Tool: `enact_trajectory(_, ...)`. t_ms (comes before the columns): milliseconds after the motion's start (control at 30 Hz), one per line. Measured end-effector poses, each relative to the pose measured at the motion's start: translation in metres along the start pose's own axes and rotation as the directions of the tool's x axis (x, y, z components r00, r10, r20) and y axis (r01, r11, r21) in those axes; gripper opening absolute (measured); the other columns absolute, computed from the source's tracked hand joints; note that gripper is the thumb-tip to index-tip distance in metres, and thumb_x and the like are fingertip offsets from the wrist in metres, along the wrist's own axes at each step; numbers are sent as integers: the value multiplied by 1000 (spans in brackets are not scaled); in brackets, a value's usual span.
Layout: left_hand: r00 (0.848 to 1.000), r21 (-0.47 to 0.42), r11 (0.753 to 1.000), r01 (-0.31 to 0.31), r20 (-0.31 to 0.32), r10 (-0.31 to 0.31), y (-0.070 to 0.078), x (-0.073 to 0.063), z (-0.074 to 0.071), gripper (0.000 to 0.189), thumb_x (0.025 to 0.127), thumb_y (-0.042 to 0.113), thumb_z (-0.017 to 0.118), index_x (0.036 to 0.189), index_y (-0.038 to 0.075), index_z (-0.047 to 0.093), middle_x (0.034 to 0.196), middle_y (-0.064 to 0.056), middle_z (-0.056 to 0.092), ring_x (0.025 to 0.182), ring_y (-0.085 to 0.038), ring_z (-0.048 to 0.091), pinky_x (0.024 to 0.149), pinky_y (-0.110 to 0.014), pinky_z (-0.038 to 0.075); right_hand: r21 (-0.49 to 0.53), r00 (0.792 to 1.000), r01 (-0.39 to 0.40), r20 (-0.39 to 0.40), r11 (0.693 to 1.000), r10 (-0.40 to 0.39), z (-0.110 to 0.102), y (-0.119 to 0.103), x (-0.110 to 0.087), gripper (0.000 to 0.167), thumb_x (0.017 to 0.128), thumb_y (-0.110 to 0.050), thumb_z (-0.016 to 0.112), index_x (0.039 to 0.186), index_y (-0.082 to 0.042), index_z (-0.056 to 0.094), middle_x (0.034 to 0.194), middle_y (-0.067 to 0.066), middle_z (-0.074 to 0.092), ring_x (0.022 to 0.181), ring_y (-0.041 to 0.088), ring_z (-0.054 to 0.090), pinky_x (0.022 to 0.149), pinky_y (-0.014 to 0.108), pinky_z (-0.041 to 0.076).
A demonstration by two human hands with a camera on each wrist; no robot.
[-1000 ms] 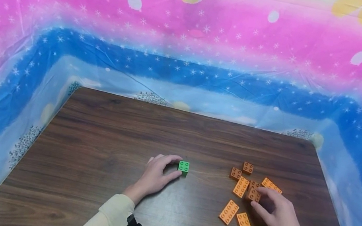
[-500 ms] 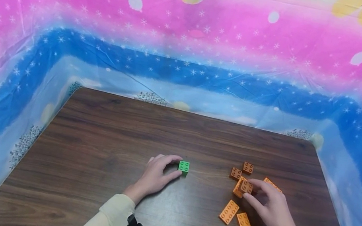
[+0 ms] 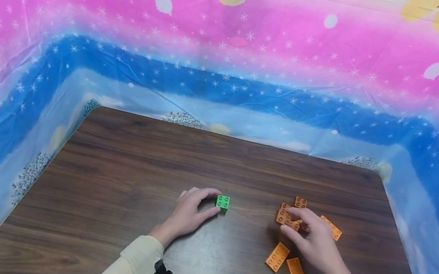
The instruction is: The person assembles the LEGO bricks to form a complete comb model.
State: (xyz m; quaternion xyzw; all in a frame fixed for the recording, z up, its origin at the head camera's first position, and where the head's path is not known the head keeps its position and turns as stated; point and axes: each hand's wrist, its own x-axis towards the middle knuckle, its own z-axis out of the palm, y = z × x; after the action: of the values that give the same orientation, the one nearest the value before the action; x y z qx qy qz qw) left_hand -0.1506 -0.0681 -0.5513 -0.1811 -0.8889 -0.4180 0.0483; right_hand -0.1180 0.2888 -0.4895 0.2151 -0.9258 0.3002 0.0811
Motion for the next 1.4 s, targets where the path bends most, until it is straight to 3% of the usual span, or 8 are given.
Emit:
enact_trajectory(167,1000,-3,1000,-1,-5,1,0,-1,0,40,97,34,77,134,20,69,129,4,73,115,-19,62,95,-45,42,2,1000,-1,13,1000,1,3,-8,8,43,95,-26,81,135,-15,69,127,3,72,96,22,69,73,42,57)
enact_trajectory(533,1000,6,1000,1,-9,-1,1,-1,1,41,97,35,78,134,21,70,129,4,73,114,-20,62,95,-45,42,92,1000,-11,18,996,9,16,-20,24,38,95,-25,81,130,-16,70,117,-2,72,102,25,70,80,51,59)
enact_trajectory(833,1000,7,1000,3,-10,-3,1,-2,0,40,97,35,78,134,22,69,129,5,73,114,-19,62,95,-44,42,117,999,10,41,993,-15,29,-26,34,40,95,-25,81,132,-16,70,127,1,72,113,21,70,92,48,60)
enact_trajectory(1400,1000,19,1000,-5,-21,5,1,-1,0,39,96,34,78,132,21,70,127,5,74,113,-19,63,94,-45,43,105,998,36,51,994,-42,50,-50,51,43,97,-29,79,135,-11,69,130,3,71,111,23,70,89,45,60)
